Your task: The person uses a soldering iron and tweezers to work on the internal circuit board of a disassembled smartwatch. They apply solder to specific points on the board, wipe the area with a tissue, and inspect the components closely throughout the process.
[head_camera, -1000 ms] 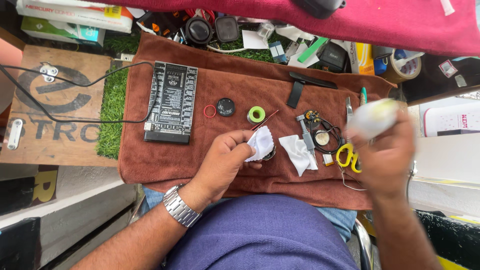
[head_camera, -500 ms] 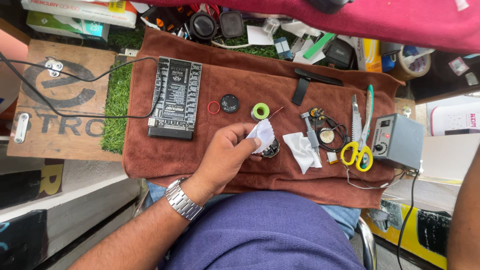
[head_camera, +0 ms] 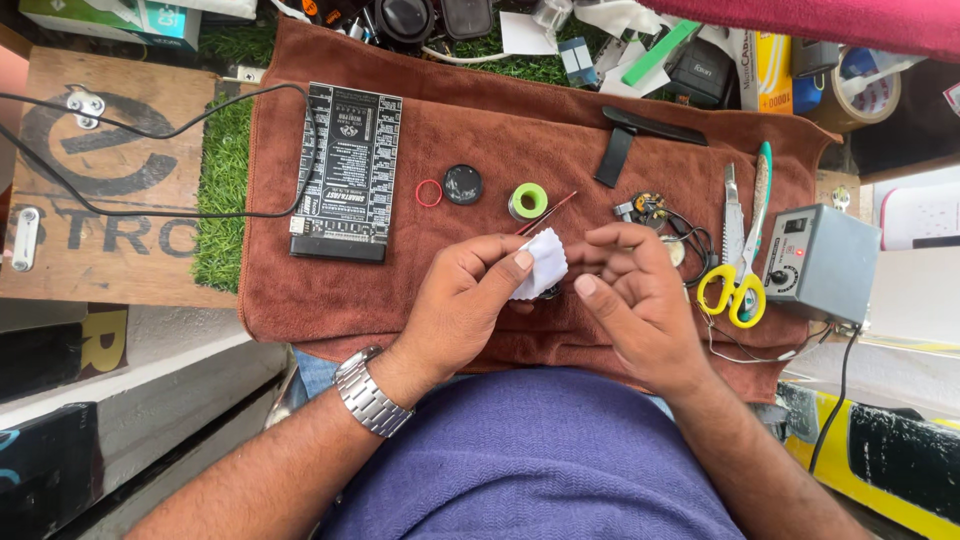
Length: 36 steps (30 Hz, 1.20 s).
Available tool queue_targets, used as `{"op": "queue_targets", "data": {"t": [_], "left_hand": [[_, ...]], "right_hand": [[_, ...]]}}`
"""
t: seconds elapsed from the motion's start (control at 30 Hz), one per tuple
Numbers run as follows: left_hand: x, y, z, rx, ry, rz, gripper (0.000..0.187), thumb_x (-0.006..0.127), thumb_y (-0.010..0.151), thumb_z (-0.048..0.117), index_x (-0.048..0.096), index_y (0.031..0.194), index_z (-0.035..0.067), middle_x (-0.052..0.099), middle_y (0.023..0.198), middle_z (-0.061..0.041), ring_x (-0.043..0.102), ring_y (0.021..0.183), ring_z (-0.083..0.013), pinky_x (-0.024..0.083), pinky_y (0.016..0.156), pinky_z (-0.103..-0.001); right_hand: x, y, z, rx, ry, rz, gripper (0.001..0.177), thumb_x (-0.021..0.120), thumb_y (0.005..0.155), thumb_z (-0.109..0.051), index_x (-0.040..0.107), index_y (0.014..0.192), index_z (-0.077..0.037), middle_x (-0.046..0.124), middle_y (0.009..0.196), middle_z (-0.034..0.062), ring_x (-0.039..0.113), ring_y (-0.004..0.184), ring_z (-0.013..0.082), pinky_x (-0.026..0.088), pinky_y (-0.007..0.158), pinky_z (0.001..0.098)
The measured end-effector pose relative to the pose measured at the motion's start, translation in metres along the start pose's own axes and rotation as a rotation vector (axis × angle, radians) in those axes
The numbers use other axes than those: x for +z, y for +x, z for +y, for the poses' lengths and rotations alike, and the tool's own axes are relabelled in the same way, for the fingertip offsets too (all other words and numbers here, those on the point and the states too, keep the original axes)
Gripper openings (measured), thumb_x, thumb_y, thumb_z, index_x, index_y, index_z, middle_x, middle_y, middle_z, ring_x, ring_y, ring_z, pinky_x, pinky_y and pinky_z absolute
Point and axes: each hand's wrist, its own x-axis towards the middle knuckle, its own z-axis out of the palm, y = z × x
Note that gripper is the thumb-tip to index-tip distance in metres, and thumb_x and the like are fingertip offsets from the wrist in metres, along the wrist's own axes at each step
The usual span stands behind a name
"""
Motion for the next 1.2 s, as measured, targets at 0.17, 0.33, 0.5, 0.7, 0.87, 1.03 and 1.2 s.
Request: {"op": "queue_targets", "data": {"t": [0.17,0.33,0.5,0.7,0.87,1.03,1.2], "left_hand": [[0.002,-0.002,0.002,0.006,0.059,-0.018,0.030,0.057,0.106,0.021,0.071,0.120,-0.002,0.075,0.103,-0.003,0.067,0.090,-0.0060,0.057,0.078,-0.023],[0.005,-0.002,-0.001,-0.029,0.085,-0.045,0.030,0.058,0.106,0.022,0.072,0.119,-0.002,0.074,0.099,-0.002,0.067,0.087,-0.0057,0.057,0.076,-0.023],[0.004,-0.002,-0.001,-0.023,0.135,-0.025,0.029,0.058,0.105,0.021,0.072,0.118,-0.002,0.074,0.098,-0.003,0.066,0.086,-0.0062,0.056,0.075,-0.023],[0.002,0.000,-0.002,0.025,0.148,-0.026,0.028,0.058,0.106,0.020,0.072,0.117,-0.002,0.075,0.099,-0.003,0.068,0.089,-0.0059,0.057,0.079,-0.023],[0.002,0.000,0.000,0.024,0.154,-0.032,0.028,0.059,0.106,0.021,0.072,0.116,-0.002,0.075,0.099,-0.003,0.068,0.089,-0.0060,0.058,0.079,-0.023],[0.002,0.000,0.002,0.031,0.253,-0.017,0.028,0.060,0.105,0.022,0.074,0.114,0.000,0.075,0.096,-0.002,0.067,0.086,-0.0054,0.056,0.076,-0.023],[0.003,-0.001,0.001,0.018,0.223,-0.034,0.027,0.061,0.105,0.023,0.073,0.114,0.000,0.073,0.093,-0.001,0.065,0.084,-0.0049,0.055,0.074,-0.023]], "right_hand": [[0.004,-0.006,0.008,0.014,0.059,0.030,0.038,0.065,0.098,0.005,0.048,0.133,0.002,0.065,0.117,0.0117,0.064,0.108,0.0117,0.054,0.093,0.0220],[0.001,-0.014,0.012,-0.032,-0.032,0.032,0.032,0.067,0.099,0.006,0.060,0.130,0.008,0.066,0.115,0.0096,0.065,0.106,0.0119,0.055,0.095,0.0241],[0.001,-0.015,0.016,-0.018,-0.093,0.079,0.030,0.066,0.099,0.005,0.061,0.128,0.008,0.067,0.118,0.0096,0.066,0.109,0.0121,0.056,0.099,0.0253],[0.002,-0.016,0.018,-0.019,-0.124,0.078,0.029,0.066,0.099,0.005,0.062,0.128,0.008,0.067,0.118,0.0108,0.066,0.109,0.0130,0.056,0.098,0.0258],[0.003,-0.017,0.018,-0.040,-0.056,0.074,0.032,0.066,0.098,0.006,0.060,0.130,0.008,0.066,0.119,0.0109,0.066,0.111,0.0129,0.056,0.101,0.0268],[0.005,-0.014,0.016,-0.055,-0.066,0.044,0.032,0.067,0.097,0.006,0.060,0.129,0.008,0.067,0.119,0.0119,0.068,0.111,0.0134,0.057,0.100,0.0274],[0.008,-0.013,0.012,-0.047,-0.218,0.067,0.026,0.070,0.097,0.002,0.067,0.123,0.006,0.068,0.113,0.0105,0.067,0.102,0.0106,0.057,0.090,0.0230]]}}
